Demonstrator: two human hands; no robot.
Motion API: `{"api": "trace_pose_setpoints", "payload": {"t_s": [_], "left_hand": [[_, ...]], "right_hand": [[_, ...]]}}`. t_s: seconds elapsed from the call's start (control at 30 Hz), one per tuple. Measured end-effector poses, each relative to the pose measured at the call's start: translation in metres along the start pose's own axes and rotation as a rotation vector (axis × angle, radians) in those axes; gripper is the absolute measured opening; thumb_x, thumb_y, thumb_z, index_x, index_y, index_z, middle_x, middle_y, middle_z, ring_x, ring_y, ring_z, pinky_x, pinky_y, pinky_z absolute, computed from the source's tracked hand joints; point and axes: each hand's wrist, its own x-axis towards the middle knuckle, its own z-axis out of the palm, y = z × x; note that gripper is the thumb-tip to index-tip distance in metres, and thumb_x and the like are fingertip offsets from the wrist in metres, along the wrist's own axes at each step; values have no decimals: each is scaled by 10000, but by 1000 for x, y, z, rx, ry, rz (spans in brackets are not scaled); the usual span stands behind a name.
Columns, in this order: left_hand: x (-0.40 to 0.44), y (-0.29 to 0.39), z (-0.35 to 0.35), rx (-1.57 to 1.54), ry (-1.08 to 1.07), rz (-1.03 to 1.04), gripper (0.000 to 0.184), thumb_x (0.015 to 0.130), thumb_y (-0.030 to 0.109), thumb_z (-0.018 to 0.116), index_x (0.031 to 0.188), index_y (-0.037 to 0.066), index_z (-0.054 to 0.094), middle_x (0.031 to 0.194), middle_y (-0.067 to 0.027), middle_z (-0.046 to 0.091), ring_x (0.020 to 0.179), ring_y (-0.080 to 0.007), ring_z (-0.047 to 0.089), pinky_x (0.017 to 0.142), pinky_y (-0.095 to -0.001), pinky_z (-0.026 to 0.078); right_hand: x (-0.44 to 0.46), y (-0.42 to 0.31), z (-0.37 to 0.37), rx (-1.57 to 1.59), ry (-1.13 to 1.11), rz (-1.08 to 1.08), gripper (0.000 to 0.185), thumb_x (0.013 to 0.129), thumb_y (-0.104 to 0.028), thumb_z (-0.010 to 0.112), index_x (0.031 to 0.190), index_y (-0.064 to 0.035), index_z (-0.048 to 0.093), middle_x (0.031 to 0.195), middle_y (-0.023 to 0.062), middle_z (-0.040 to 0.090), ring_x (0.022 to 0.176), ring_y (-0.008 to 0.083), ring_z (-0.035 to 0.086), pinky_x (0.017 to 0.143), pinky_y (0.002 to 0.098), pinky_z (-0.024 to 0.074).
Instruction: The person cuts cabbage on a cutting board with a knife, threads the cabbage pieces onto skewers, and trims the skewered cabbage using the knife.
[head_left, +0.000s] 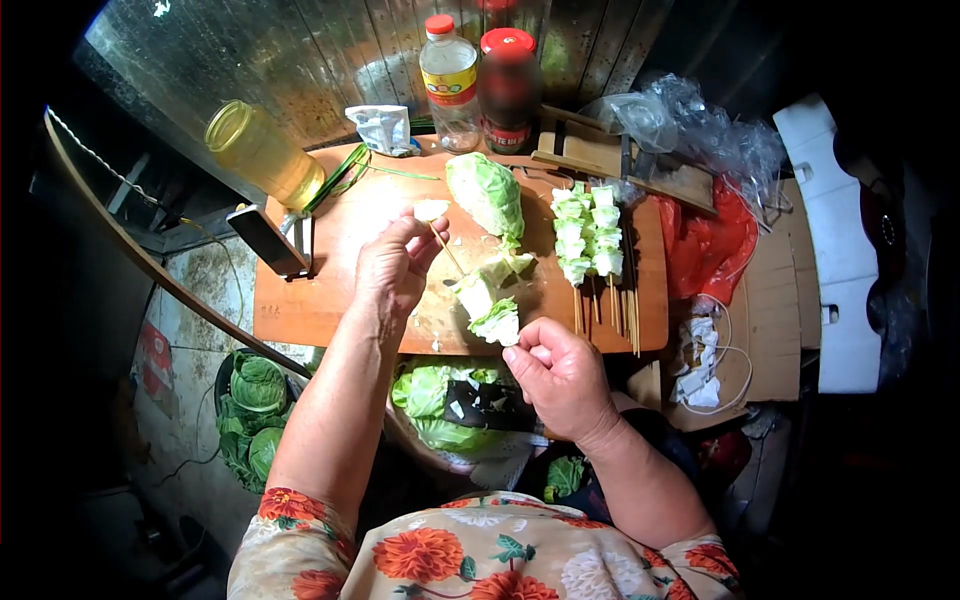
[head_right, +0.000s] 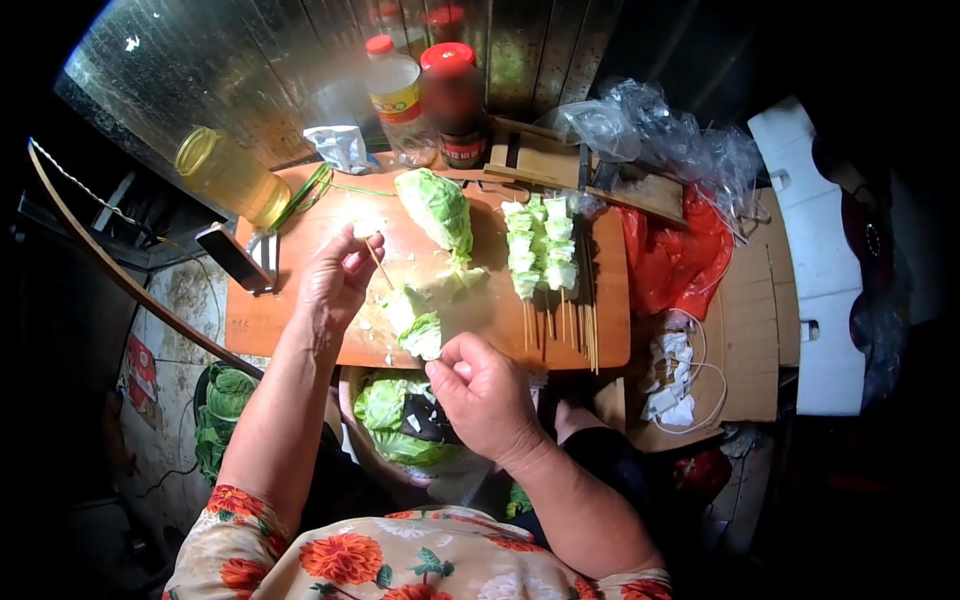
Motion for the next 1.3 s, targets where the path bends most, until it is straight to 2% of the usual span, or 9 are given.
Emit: {"api": "trace_pose_setpoints", "payload": {"t_s": [0.03, 0.1, 0.3, 0.63, 0.83, 0.9, 1.0, 1.03, 1.3], "left_hand": [[0, 0, 1, 0, 0, 0, 421, 775, -80, 585, 1162, -30, 427, 980, -188, 588, 863, -287, 659, 705, -309, 599], [0, -1, 0, 37, 44, -3, 311, 850, 41, 619, 1129, 12, 486, 947, -174, 610, 868, -264, 652, 752, -325, 595], [-2, 0, 2, 103, -18, 53, 306, 818, -40, 583, 1097, 12, 468, 932, -145, 589, 861, -281, 660, 755, -339, 595], [-5, -2, 4, 242, -68, 170, 276, 798, -55, 604, 1048, 7, 503, 945, -112, 594, 850, -280, 666, 742, -339, 576], [-7, 0, 3, 328, -158, 191, 234, 809, -40, 605, 1022, 24, 532, 945, -102, 618, 849, -253, 669, 745, -336, 568], [-6, 1, 0, 368, -257, 171, 204, 820, -4, 609, 1009, 38, 545, 903, -85, 631, 857, -238, 670, 747, -328, 562], [-19, -9, -2, 355, -451, 54, 141, 814, 17, 612, 950, 38, 583, 881, -63, 636, 757, -142, 618, 701, -269, 518], [-29, -13, 7, 348, -432, 31, 107, 824, 24, 596, 928, 47, 588, 863, -47, 621, 746, -117, 585, 686, -248, 497], [-25, -18, 5, 323, -498, -9, 79, 854, 67, 562, 926, 53, 591, 846, -20, 594, 797, -118, 583, 790, -280, 482]], "right_hand": [[0, 0, 0, 0, 0, 0, 112, 837, -99, 628, 797, -23, 555, 572, 27, 515, 522, 99, 474, 505, 276, 404], [-1, 1, 0, -4, -6, -11, 114, 838, -102, 626, 799, -23, 554, 572, 32, 522, 524, 101, 482, 508, 277, 409], [0, 0, -1, -24, -8, 28, 119, 836, -110, 628, 800, -24, 554, 575, 30, 521, 529, 102, 487, 512, 278, 413], [0, 5, 3, 10, 2, 19, 118, 840, -104, 623, 801, -23, 546, 581, 20, 515, 534, 88, 479, 511, 272, 413], [-3, 5, 5, 168, -15, 60, 113, 875, -101, 596, 832, -22, 527, 601, -19, 500, 547, 50, 462, 495, 237, 392], [-3, 7, 5, 168, -52, -12, 64, 923, -78, 540, 897, -33, 504, 627, -29, 471, 491, 34, 417, 434, 189, 336], [2, 2, 6, 272, -21, 5, 69, 926, -84, 536, 892, -33, 505, 633, -29, 469, 500, 34, 420, 442, 185, 338], [1, 3, 5, 273, -19, 6, 69, 926, -84, 536, 892, -33, 505, 633, -29, 469, 500, 34, 420, 442, 185, 338], [-1, 0, -1, 371, -3, 65, 71, 920, -87, 547, 894, -28, 516, 633, -23, 478, 506, 41, 430, 448, 190, 349]]}}
